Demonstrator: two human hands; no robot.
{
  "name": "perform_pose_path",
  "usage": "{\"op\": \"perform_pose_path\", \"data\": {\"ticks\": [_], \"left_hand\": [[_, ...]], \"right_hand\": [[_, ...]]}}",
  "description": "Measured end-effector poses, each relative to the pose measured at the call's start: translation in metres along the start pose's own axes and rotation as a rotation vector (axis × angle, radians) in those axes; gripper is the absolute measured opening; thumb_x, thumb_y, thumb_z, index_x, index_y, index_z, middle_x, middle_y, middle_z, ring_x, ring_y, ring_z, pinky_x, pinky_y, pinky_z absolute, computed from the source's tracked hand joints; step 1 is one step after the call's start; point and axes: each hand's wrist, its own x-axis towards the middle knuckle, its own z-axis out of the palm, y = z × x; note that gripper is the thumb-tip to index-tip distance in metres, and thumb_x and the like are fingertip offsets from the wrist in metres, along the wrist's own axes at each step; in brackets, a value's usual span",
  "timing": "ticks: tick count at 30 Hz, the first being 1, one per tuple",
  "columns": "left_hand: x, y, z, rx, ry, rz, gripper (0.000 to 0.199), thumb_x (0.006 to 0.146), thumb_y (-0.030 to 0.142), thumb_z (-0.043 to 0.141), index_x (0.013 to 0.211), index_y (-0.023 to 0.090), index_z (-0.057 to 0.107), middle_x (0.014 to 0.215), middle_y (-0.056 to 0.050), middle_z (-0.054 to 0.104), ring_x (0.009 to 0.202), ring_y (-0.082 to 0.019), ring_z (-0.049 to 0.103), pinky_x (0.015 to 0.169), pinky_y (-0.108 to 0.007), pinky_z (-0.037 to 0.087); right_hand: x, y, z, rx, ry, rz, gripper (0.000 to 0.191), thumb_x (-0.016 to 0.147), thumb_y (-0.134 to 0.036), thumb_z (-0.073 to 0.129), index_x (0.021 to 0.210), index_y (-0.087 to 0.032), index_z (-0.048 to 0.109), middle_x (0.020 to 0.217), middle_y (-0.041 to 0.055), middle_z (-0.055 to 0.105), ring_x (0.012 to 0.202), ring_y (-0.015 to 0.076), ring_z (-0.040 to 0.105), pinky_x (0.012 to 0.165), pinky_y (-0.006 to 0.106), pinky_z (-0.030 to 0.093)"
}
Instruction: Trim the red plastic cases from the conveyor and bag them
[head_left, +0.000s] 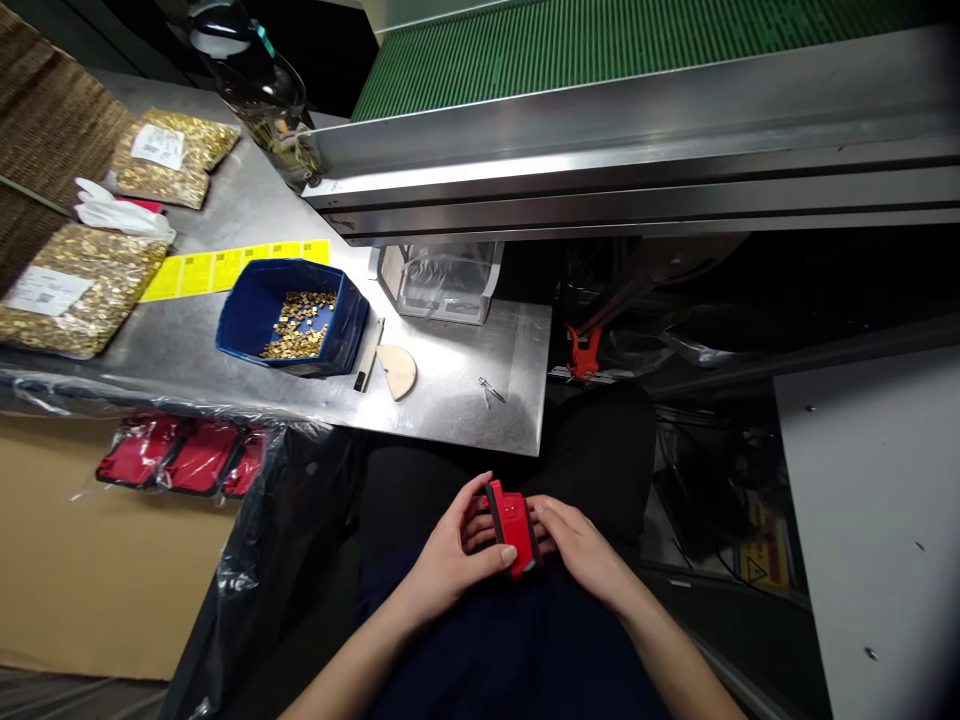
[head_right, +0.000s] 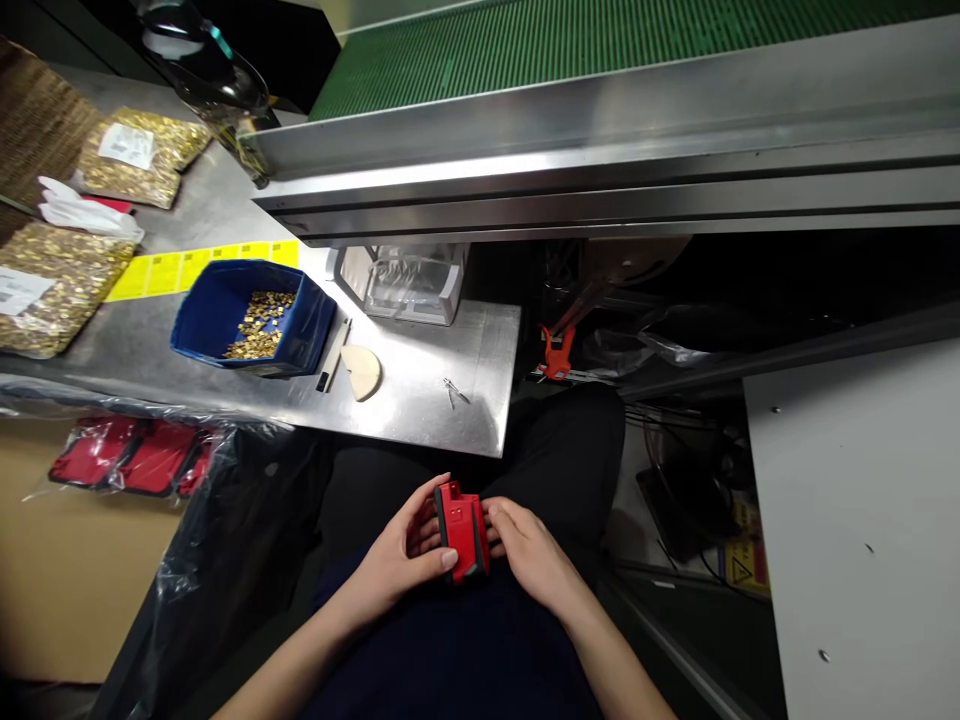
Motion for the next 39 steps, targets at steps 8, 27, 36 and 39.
{"op": "perform_pose_path", "data": {"ticks": [8,27,36,39], "left_hand": [[0.009,-0.004,-0.005,-0.069,-0.024,-0.068,0.105,0.068,0.036,0.096,0.154,0.02,0.037,0.142,-0.019,0.054,0.115,-0.028,0.063,0.107,-0.05,0.049],[0.014,-0.017,-0.008,-0.014,0.018,-0.061,0.104,0.07,0.043,0.094,0.154,0.02,0.037,0.136,-0.016,0.055,0.109,-0.025,0.062,0.102,-0.049,0.053],[0.016,-0.014,-0.008,-0.053,0.006,-0.078,0.107,0.067,0.041,0.096,0.153,0.015,0.037,0.139,-0.02,0.053,0.113,-0.027,0.062,0.104,-0.05,0.051],[0.015,-0.008,-0.009,-0.07,-0.017,-0.105,0.103,0.071,0.041,0.094,0.153,0.016,0.036,0.141,-0.02,0.056,0.114,-0.029,0.064,0.106,-0.05,0.05]], "right_hand": [[-0.012,-0.031,0.009,-0.046,0.008,-0.164,0.038,0.097,-0.044,0.063,0.129,-0.024,0.061,0.121,0.007,0.07,0.109,0.0219,0.069,0.095,0.034,0.056],[-0.012,-0.022,0.021,-0.126,0.095,-0.116,0.059,0.103,-0.066,0.035,0.109,-0.02,0.071,0.096,0.0066,0.071,0.086,0.0209,0.063,0.082,0.031,0.051],[-0.034,-0.024,0.018,-0.19,0.031,-0.155,0.045,0.106,-0.056,0.039,0.13,-0.029,0.065,0.127,0.0063,0.066,0.114,0.0226,0.062,0.104,0.033,0.048],[-0.037,-0.027,0.015,-0.327,0.012,-0.16,0.036,0.099,-0.05,0.059,0.129,-0.031,0.065,0.124,0.0037,0.066,0.113,0.0223,0.062,0.101,0.032,0.048]]}}
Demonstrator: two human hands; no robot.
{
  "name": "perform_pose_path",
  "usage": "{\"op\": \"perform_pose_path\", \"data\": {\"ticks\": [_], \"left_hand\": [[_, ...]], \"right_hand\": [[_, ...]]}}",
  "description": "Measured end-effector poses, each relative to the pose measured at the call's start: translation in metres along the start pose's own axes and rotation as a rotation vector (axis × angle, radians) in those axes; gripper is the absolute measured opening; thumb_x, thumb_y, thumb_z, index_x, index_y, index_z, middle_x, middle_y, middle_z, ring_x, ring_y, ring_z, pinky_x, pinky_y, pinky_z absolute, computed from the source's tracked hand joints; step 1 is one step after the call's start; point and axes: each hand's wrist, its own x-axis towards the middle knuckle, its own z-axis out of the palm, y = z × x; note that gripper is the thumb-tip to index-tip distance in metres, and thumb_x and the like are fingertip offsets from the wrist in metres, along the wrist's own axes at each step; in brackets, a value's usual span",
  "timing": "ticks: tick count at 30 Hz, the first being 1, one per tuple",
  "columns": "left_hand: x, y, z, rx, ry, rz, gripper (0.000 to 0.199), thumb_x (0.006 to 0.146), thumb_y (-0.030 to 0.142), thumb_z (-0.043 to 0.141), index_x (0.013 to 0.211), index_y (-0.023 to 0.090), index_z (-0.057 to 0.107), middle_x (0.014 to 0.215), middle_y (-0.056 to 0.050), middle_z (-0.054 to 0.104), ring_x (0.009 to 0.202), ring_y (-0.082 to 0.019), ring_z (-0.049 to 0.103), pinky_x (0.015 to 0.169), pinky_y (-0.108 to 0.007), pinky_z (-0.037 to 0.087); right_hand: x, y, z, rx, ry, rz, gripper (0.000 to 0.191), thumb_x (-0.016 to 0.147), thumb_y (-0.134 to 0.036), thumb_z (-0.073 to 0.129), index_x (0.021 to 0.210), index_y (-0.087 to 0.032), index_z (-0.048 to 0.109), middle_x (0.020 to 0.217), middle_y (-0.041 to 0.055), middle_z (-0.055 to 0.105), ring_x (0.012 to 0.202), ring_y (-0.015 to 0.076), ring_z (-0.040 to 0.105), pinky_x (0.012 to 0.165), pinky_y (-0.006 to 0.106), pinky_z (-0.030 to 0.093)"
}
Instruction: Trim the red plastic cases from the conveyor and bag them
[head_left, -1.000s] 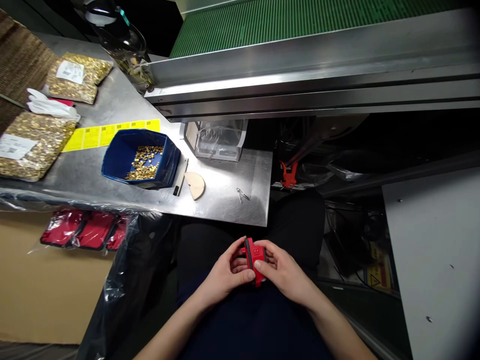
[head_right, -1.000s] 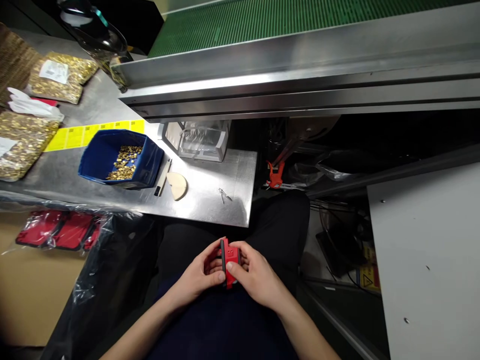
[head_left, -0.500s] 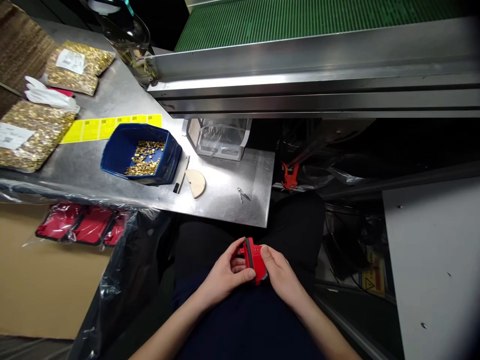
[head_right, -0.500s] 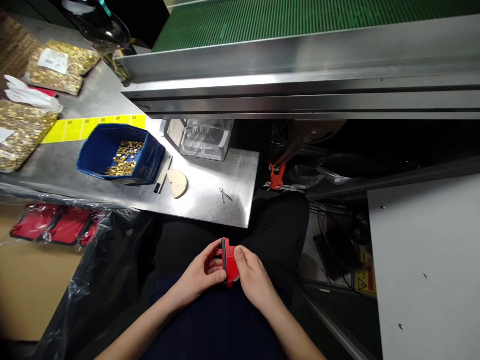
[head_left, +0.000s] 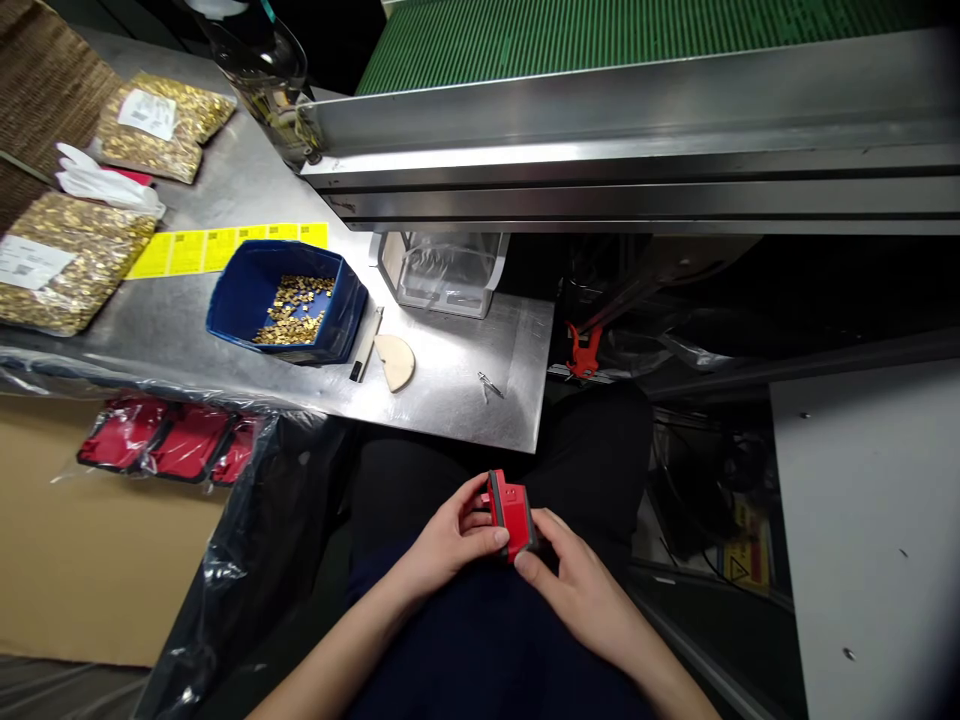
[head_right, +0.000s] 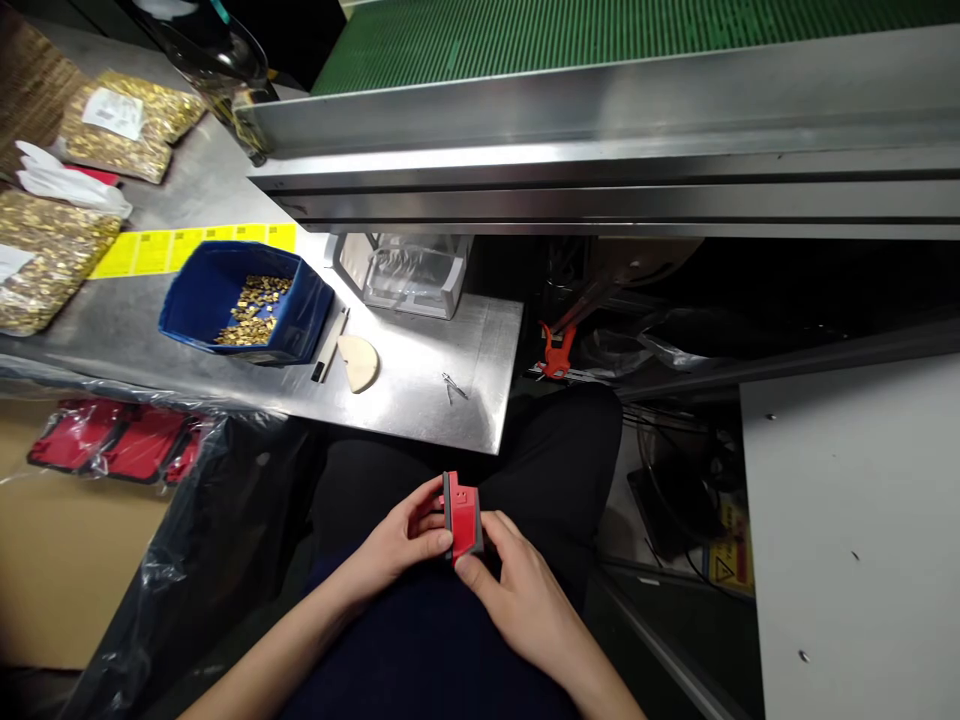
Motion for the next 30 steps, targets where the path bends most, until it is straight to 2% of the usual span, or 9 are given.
{"op": "perform_pose_path", "data": {"ticks": [3,5,8,10,12,14,18,22,30], "left_hand": [[-0.001,0.006,0.0,0.023,0.0,-0.025,0.081,0.085,0.045,0.082,0.15,0.016,0.043,0.143,-0.018,0.058,0.123,-0.03,0.063,0.113,-0.048,0.045],[-0.002,0.009,0.001,0.083,-0.005,-0.002,0.072,0.094,0.051,0.071,0.152,0.018,0.043,0.147,-0.018,0.056,0.129,-0.032,0.06,0.115,-0.049,0.044],[-0.005,0.011,0.003,0.283,-0.042,0.196,0.082,0.094,0.058,0.067,0.16,0.026,0.031,0.163,-0.016,0.038,0.145,-0.036,0.043,0.122,-0.054,0.035],[-0.006,0.012,0.004,0.378,-0.093,0.328,0.087,0.091,0.058,0.071,0.161,0.031,0.029,0.17,-0.011,0.025,0.154,-0.036,0.027,0.127,-0.052,0.025],[-0.007,0.013,0.004,0.336,-0.168,0.342,0.087,0.088,0.053,0.076,0.161,0.033,0.031,0.17,-0.009,0.025,0.154,-0.035,0.027,0.127,-0.05,0.025],[-0.007,0.013,0.002,0.223,-0.192,0.282,0.09,0.086,0.044,0.082,0.159,0.035,0.031,0.166,-0.01,0.034,0.149,-0.033,0.039,0.12,-0.047,0.038],[-0.003,0.007,-0.003,0.029,-0.08,0.145,0.079,0.083,0.043,0.085,0.15,0.025,0.046,0.145,-0.015,0.059,0.122,-0.029,0.064,0.095,-0.034,0.055],[0.001,0.003,-0.004,-0.053,0.022,0.0,0.066,0.089,0.05,0.076,0.142,0.017,0.055,0.113,-0.014,0.073,0.085,-0.018,0.072,0.069,-0.022,0.055],[0.005,0.004,-0.002,-0.055,0.057,-0.043,0.057,0.095,0.05,0.07,0.139,0.015,0.058,0.1,-0.011,0.075,0.079,-0.016,0.072,0.069,-0.021,0.055]], "right_hand": [[0.002,-0.002,-0.003,-0.025,0.0,0.01,0.022,0.095,-0.042,0.067,0.107,-0.025,0.074,0.107,0.0037,0.07,0.1,0.0219,0.065,0.093,0.032,0.05],[0.008,-0.005,-0.005,0.12,0.025,0.003,0.024,0.096,-0.042,0.066,0.099,-0.021,0.076,0.099,0.0048,0.072,0.095,0.0212,0.066,0.091,0.032,0.051],[0.021,-0.012,-0.011,0.457,0.043,0.046,0.032,0.092,-0.046,0.07,0.105,-0.017,0.075,0.091,0.0058,0.073,0.085,0.0175,0.067,0.081,0.028,0.053],[0.033,-0.016,-0.014,0.61,0.014,0.125,0.035,0.089,-0.047,0.075,0.096,-0.013,0.075,0.079,0.0042,0.07,0.069,0.0121,0.063,0.066,0.022,0.05],[0.045,-0.02,-0.015,0.727,-0.043,0.197,0.036,0.086,-0.047,0.078,0.086,-0.011,0.074,0.07,0.0025,0.067,0.059,0.0088,0.057,0.058,0.019,0.047],[0.055,-0.02,-0.015,0.827,-0.093,0.237,0.04,0.086,-0.051,0.077,0.088,-0.011,0.074,0.073,0.0035,0.068,0.06,0.0094,0.059,0.06,0.02,0.05],[0.062,-0.015,-0.009,0.791,-0.092,0.247,0.053,0.092,-0.063,0.064,0.106,-0.013,0.076,0.09,0.009,0.075,0.074,0.0132,0.067,0.068,0.022,0.053],[0.055,-0.008,-0.001,0.635,-0.093,0.202,0.061,0.098,-0.067,0.052,0.114,-0.013,0.074,0.092,0.0103,0.075,0.076,0.0143,0.068,0.07,0.023,0.052],[0.051,-0.004,0.01,0.513,-0.049,0.062,0.05,0.1,-0.059,0.052,0.121,-0.018,0.072,0.093,0.0066,0.075,0.077,0.016,0.067,0.074,0.027,0.053]]}}
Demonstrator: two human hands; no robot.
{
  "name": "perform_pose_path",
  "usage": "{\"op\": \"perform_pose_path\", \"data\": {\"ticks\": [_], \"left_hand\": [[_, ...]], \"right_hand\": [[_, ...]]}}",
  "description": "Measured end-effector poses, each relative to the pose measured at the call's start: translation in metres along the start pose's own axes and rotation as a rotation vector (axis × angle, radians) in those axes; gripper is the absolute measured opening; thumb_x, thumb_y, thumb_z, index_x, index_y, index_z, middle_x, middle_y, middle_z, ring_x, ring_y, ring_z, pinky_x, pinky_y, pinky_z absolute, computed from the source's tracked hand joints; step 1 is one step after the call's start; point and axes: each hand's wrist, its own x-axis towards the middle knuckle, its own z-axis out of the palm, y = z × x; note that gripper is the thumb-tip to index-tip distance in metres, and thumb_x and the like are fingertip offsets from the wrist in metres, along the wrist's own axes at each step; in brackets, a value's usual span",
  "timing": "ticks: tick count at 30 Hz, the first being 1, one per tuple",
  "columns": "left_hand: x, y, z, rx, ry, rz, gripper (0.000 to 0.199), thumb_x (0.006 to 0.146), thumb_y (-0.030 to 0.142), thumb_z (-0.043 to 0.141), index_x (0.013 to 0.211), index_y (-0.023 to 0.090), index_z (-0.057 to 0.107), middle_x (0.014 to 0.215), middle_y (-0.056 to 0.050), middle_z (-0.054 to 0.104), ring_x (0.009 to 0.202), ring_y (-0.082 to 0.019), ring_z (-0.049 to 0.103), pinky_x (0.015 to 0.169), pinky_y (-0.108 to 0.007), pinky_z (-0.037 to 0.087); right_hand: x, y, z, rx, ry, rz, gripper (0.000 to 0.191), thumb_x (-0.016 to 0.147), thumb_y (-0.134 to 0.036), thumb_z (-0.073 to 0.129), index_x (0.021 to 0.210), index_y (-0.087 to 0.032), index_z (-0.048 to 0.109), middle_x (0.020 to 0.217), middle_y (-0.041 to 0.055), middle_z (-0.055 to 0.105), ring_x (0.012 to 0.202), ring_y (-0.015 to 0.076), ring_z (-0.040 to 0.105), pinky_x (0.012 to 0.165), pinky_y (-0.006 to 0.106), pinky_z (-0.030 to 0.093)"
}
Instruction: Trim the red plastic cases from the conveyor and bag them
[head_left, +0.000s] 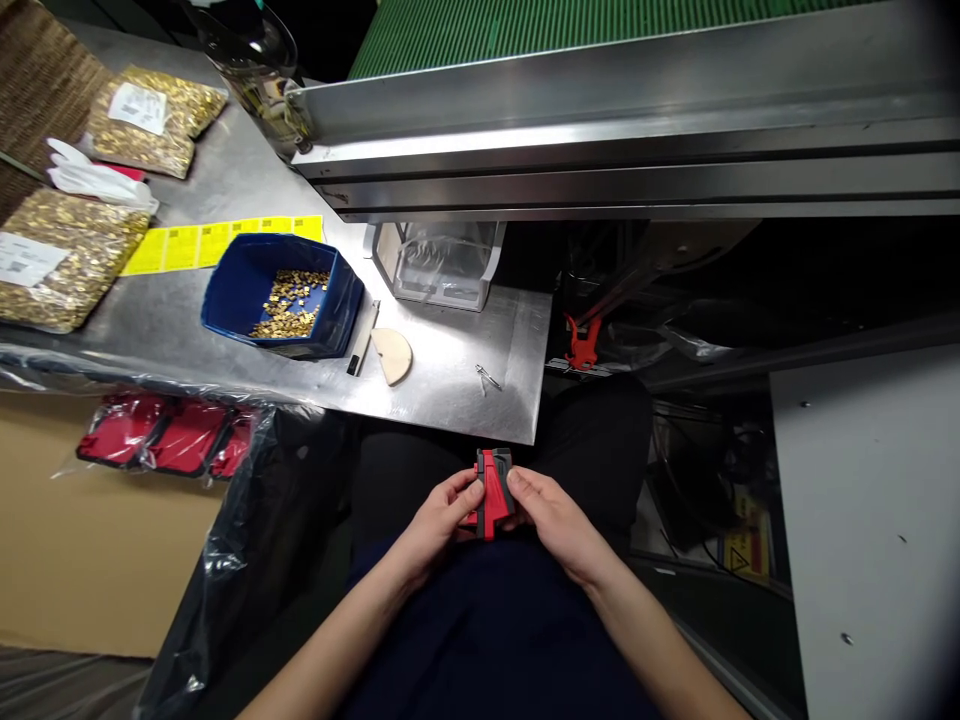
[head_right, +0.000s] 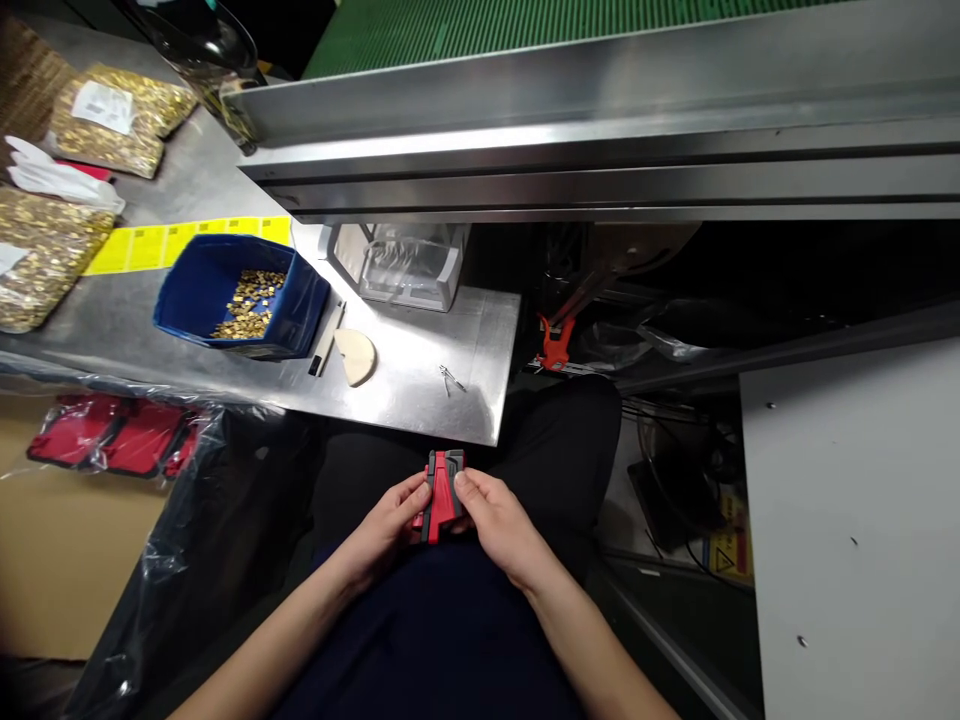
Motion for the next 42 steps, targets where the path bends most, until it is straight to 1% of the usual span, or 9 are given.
{"op": "perform_pose_path", "data": {"ticks": [5,9,14,16,25,28,32,35,42], "left_hand": [[-0.001,0.001,-0.002,0.03,0.012,0.01,0.063,0.093,0.05,0.072,0.144,0.018,0.052,0.114,-0.014,0.074,0.093,-0.022,0.074,0.075,-0.027,0.059],[-0.004,0.005,0.001,0.054,-0.024,0.019,0.059,0.094,0.047,0.073,0.142,0.019,0.052,0.118,-0.013,0.073,0.098,-0.023,0.074,0.075,-0.026,0.058],[-0.005,0.003,0.006,0.076,-0.09,0.059,0.061,0.089,0.044,0.078,0.136,0.017,0.05,0.117,-0.013,0.072,0.094,-0.023,0.074,0.078,-0.03,0.058],[-0.004,0.001,0.007,0.069,-0.103,0.078,0.063,0.086,0.043,0.082,0.133,0.016,0.05,0.113,-0.013,0.073,0.089,-0.022,0.074,0.077,-0.03,0.058],[-0.004,-0.004,0.006,0.12,-0.087,0.102,0.086,0.085,0.054,0.08,0.149,0.017,0.037,0.106,-0.012,0.073,0.084,-0.023,0.073,0.075,-0.032,0.055],[-0.005,-0.005,0.005,0.146,-0.086,0.143,0.079,0.087,0.052,0.078,0.147,0.018,0.041,0.105,-0.01,0.071,0.08,-0.018,0.07,0.075,-0.03,0.053],[-0.009,0.003,0.007,0.287,-0.014,0.26,0.067,0.091,0.042,0.077,0.149,0.026,0.045,0.144,-0.014,0.057,0.125,-0.027,0.06,0.099,-0.035,0.052],[-0.013,0.015,0.011,0.345,0.014,0.354,0.066,0.094,0.04,0.073,0.152,0.031,0.045,0.159,-0.009,0.044,0.143,-0.03,0.045,0.112,-0.04,0.046],[-0.018,0.031,0.029,0.304,0.02,0.377,0.04,0.095,0.04,0.069,0.132,0.025,0.07,0.14,-0.008,0.066,0.132,-0.032,0.059,0.116,-0.043,0.043]], "right_hand": [[-0.002,-0.006,-0.001,0.042,-0.009,-0.06,0.041,0.096,-0.048,0.064,0.124,-0.018,0.07,0.098,0.0059,0.075,0.082,0.0173,0.07,0.084,0.031,0.055],[-0.004,-0.006,-0.002,-0.032,0.049,-0.042,0.039,0.097,-0.049,0.061,0.115,-0.017,0.073,0.089,0.0049,0.074,0.075,0.0169,0.067,0.074,0.028,0.054],[-0.001,0.002,0.0,-0.269,0.284,-0.109,0.046,0.098,-0.054,0.055,0.077,-0.015,0.067,0.065,0.0003,0.059,0.059,0.0117,0.05,0.054,0.022,0.039],[0.001,0.004,0.001,-0.281,0.306,-0.145,0.052,0.1,-0.058,0.05,0.072,-0.015,0.062,0.064,0.0001,0.057,0.058,0.0113,0.047,0.054,0.022,0.036],[0.001,0.002,-0.002,0.091,0.266,-0.053,0.056,0.091,-0.072,0.057,0.08,-0.017,0.065,0.066,0.002,0.06,0.06,0.0151,0.05,0.055,0.026,0.041],[0.0,-0.001,-0.005,0.211,0.294,-0.026,0.052,0.088,-0.068,0.064,0.08,-0.017,0.066,0.065,0.001,0.06,0.059,0.014,0.048,0.056,0.025,0.04],[-0.002,-0.005,-0.006,0.268,0.285,0.003,0.046,0.092,-0.062,0.064,0.083,-0.017,0.067,0.069,0.0015,0.063,0.063,0.0144,0.052,0.062,0.025,0.044],[-0.008,-0.007,-0.001,0.137,0.291,-0.048,0.048,0.095,-0.061,0.059,0.08,-0.017,0.065,0.07,0.0013,0.061,0.062,0.0132,0.05,0.059,0.024,0.041],[-0.027,-0.008,0.019,-0.327,0.302,-0.145,0.052,0.103,-0.057,0.044,0.071,-0.017,0.054,0.062,-0.0002,0.051,0.058,0.0114,0.044,0.054,0.024,0.034]]}}
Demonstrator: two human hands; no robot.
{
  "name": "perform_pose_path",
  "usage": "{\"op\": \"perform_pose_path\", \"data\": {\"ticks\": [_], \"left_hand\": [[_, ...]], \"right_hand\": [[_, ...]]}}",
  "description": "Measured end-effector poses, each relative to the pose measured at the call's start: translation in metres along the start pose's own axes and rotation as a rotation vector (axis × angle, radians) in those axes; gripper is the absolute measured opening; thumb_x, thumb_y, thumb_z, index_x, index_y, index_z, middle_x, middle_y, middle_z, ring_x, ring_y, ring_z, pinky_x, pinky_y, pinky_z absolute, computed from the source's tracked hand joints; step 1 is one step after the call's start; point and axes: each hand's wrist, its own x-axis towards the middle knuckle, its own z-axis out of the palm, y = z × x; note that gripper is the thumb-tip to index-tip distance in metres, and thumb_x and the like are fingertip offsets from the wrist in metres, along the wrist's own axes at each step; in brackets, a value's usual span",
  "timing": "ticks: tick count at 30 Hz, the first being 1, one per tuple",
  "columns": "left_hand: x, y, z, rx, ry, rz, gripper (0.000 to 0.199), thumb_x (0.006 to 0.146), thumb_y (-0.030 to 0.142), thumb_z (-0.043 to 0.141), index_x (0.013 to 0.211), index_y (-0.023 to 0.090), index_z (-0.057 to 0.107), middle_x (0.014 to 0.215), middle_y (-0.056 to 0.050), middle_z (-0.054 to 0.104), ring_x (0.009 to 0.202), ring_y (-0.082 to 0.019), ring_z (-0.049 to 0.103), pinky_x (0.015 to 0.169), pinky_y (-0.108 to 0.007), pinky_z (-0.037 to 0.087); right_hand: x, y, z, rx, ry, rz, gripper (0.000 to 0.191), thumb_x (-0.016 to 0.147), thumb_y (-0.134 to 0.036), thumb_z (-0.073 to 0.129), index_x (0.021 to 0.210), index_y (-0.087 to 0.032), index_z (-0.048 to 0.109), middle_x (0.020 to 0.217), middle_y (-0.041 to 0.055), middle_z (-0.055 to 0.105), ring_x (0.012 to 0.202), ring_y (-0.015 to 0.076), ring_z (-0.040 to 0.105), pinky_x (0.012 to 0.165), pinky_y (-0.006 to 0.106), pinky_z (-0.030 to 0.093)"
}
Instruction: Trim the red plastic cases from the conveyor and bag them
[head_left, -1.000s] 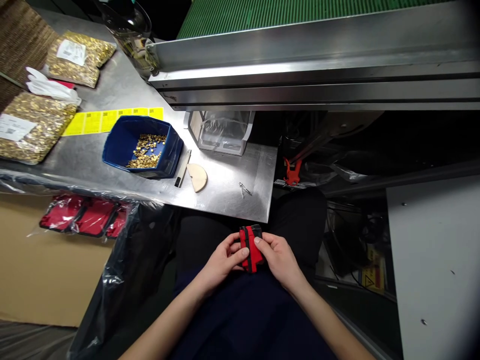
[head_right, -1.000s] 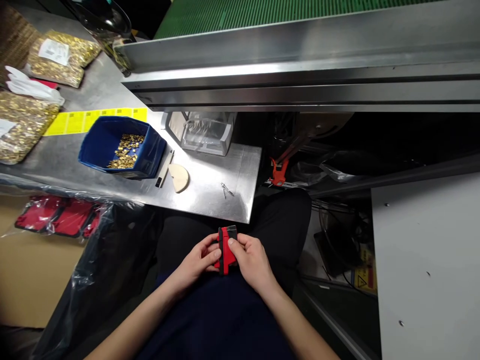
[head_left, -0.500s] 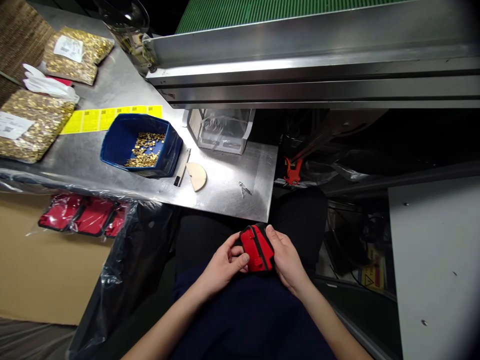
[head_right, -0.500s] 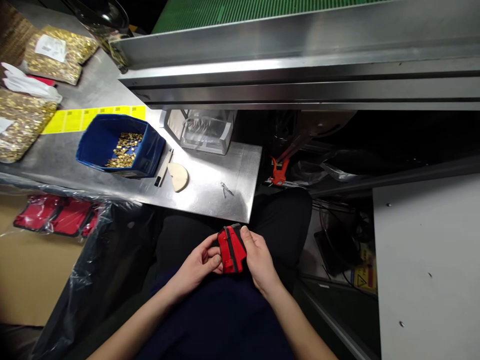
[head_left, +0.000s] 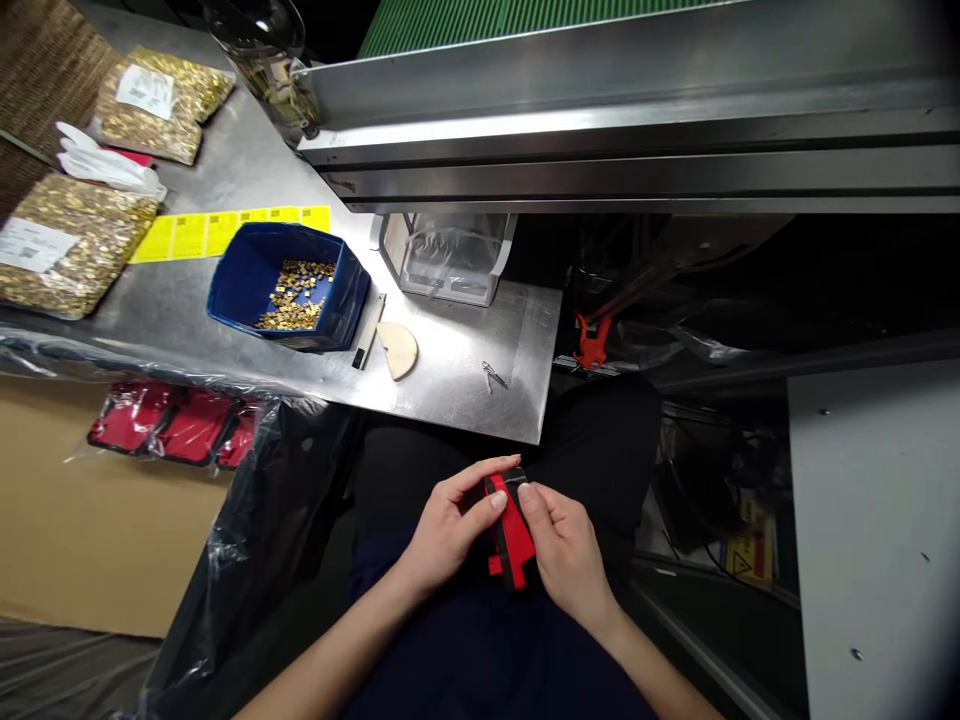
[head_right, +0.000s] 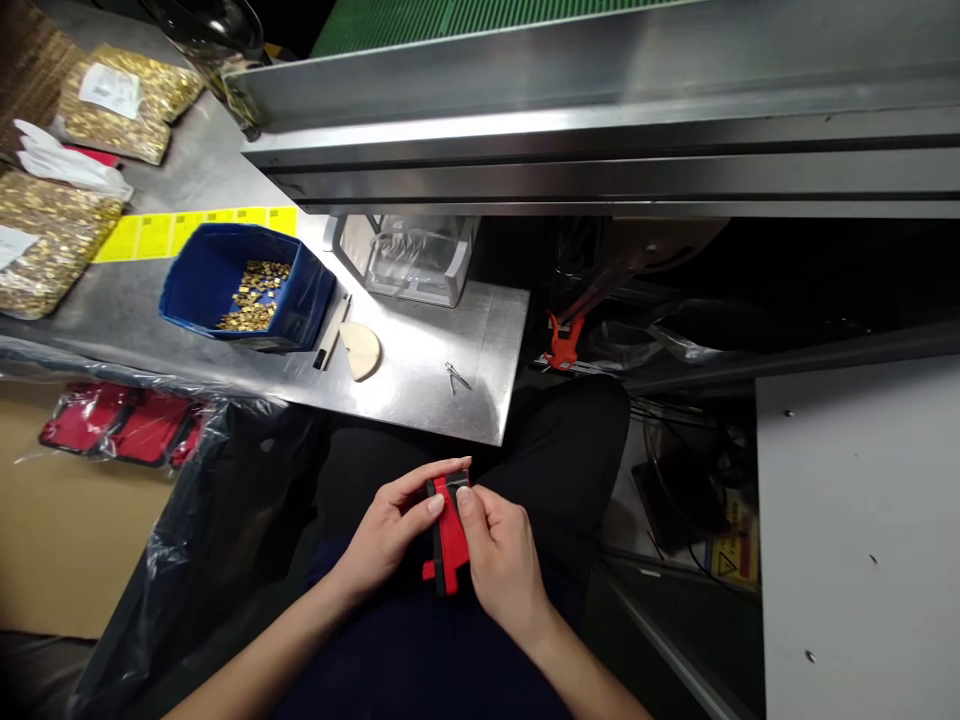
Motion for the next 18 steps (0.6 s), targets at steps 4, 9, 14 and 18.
{"op": "perform_pose_path", "data": {"ticks": [4,9,14,18], "left_hand": [[0.003,-0.003,0.004,-0.055,0.083,-0.075,0.039,0.099,0.048,0.06,0.121,0.02,0.078,0.13,-0.009,0.073,0.128,-0.034,0.062,0.117,-0.046,0.042],[0.004,-0.01,0.003,-0.23,0.084,-0.224,0.064,0.104,0.063,0.035,0.124,0.018,0.076,0.118,-0.011,0.077,0.117,-0.034,0.068,0.108,-0.046,0.049],[0.003,-0.012,0.0,-0.203,0.028,-0.145,0.043,0.101,0.049,0.056,0.129,0.02,0.073,0.139,-0.01,0.067,0.128,-0.034,0.061,0.114,-0.046,0.045],[0.002,-0.011,-0.001,-0.093,-0.015,-0.102,0.04,0.098,0.041,0.066,0.135,0.025,0.068,0.145,-0.008,0.063,0.133,-0.032,0.058,0.117,-0.044,0.042]], "right_hand": [[-0.003,0.0,0.002,-0.027,-0.018,0.001,0.052,0.103,-0.057,0.043,0.069,-0.018,0.051,0.062,0.0003,0.052,0.058,0.0119,0.044,0.054,0.024,0.034],[-0.001,-0.003,0.001,-0.002,-0.02,0.036,0.053,0.101,-0.063,0.044,0.074,-0.019,0.06,0.063,0.0017,0.056,0.058,0.0143,0.049,0.054,0.025,0.037],[0.003,-0.001,0.0,0.014,-0.037,0.051,0.054,0.101,-0.061,0.046,0.072,-0.017,0.058,0.063,0.0012,0.055,0.058,0.0128,0.047,0.055,0.024,0.037],[0.008,0.004,-0.002,0.038,-0.033,0.071,0.055,0.1,-0.062,0.047,0.072,-0.017,0.059,0.062,0.0008,0.054,0.057,0.012,0.044,0.054,0.024,0.035]]}}
